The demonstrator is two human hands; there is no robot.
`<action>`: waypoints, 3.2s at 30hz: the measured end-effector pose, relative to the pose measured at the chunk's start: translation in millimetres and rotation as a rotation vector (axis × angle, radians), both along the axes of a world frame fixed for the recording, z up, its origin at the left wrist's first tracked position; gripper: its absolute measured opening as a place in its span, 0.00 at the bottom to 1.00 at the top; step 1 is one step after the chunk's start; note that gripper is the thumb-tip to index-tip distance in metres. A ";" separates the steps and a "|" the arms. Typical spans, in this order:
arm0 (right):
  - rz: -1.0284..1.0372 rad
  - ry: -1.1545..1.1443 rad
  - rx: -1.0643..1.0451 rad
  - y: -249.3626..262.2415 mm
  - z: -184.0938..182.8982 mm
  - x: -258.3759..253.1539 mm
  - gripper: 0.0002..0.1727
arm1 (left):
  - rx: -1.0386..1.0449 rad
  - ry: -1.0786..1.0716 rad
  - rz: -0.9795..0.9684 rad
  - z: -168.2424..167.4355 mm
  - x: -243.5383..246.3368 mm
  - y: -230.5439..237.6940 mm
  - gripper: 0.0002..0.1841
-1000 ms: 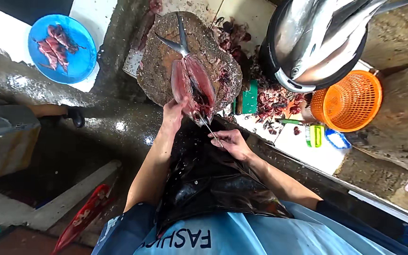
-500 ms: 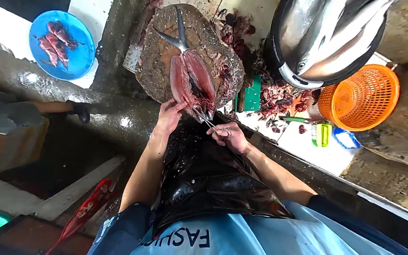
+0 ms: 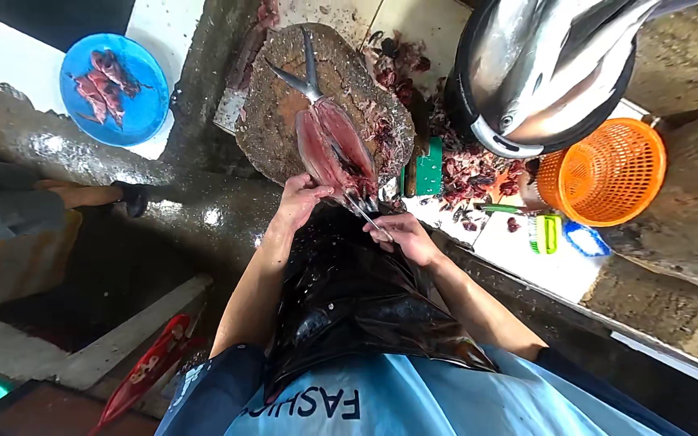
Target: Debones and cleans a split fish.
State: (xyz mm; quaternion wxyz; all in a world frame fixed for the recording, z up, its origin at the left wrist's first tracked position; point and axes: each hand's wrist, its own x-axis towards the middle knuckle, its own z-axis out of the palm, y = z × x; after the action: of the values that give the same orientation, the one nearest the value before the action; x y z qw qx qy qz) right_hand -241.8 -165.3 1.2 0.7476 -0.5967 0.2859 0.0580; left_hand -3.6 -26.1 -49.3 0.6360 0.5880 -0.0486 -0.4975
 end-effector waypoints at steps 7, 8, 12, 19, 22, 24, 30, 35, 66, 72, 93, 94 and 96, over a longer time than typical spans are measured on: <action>0.103 0.123 -0.231 6.4 -4.2 0.6 0.13 | 0.116 0.146 -0.017 2.2 -14.6 -12.4 0.18; 0.114 0.134 -0.174 9.1 -7.4 2.9 0.15 | 0.106 0.122 0.015 -3.8 -15.9 -12.1 0.18; -0.124 0.147 0.468 2.7 4.8 4.7 0.31 | 0.002 0.138 0.039 -13.1 -15.3 -8.5 0.19; 0.327 0.363 -0.339 -18.2 44.6 -13.8 0.22 | 0.057 0.008 0.032 -17.7 -29.7 -14.9 0.21; 0.161 0.116 -0.148 -26.0 48.0 -26.5 0.15 | 0.058 0.002 0.037 -19.5 -28.5 -9.9 0.23; 0.057 0.031 -0.004 -28.6 43.2 -25.5 0.16 | 0.011 0.098 0.065 -16.9 -28.7 -8.1 0.22; 0.055 0.072 0.050 -28.4 27.7 -14.1 0.17 | -0.073 0.196 0.182 -9.1 -30.5 -12.6 0.16; 0.087 0.010 0.038 -31.2 4.3 -15.9 0.14 | -0.097 0.230 0.212 -9.4 -34.4 -16.1 0.16; 0.043 -0.141 -0.293 -22.4 38.3 -2.1 0.11 | -0.125 0.127 0.131 -16.6 -25.7 -35.9 0.16; -0.025 -0.089 -0.274 -6.9 -7.2 20.4 0.11 | -0.129 0.069 0.014 -6.8 -28.0 -37.5 0.13; 0.217 0.089 -0.928 -19.9 40.7 8.8 0.19 | -0.045 0.228 0.164 -3.2 -5.6 -50.0 0.12; 0.217 0.111 -0.936 -16.9 34.0 5.4 0.19 | -0.046 0.236 0.178 -2.5 -7.7 -49.9 0.13; 0.197 0.126 -0.926 -14.1 24.8 9.1 0.20 | -0.065 0.218 0.166 -3.6 -9.3 -49.5 0.13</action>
State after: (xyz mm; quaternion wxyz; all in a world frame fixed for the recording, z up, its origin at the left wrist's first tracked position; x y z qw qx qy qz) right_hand -232.8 -179.4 25.9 0.3753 -0.8866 0.2685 0.0314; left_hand -13.0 -75.5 -52.9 0.6950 0.5115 0.0536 -0.5024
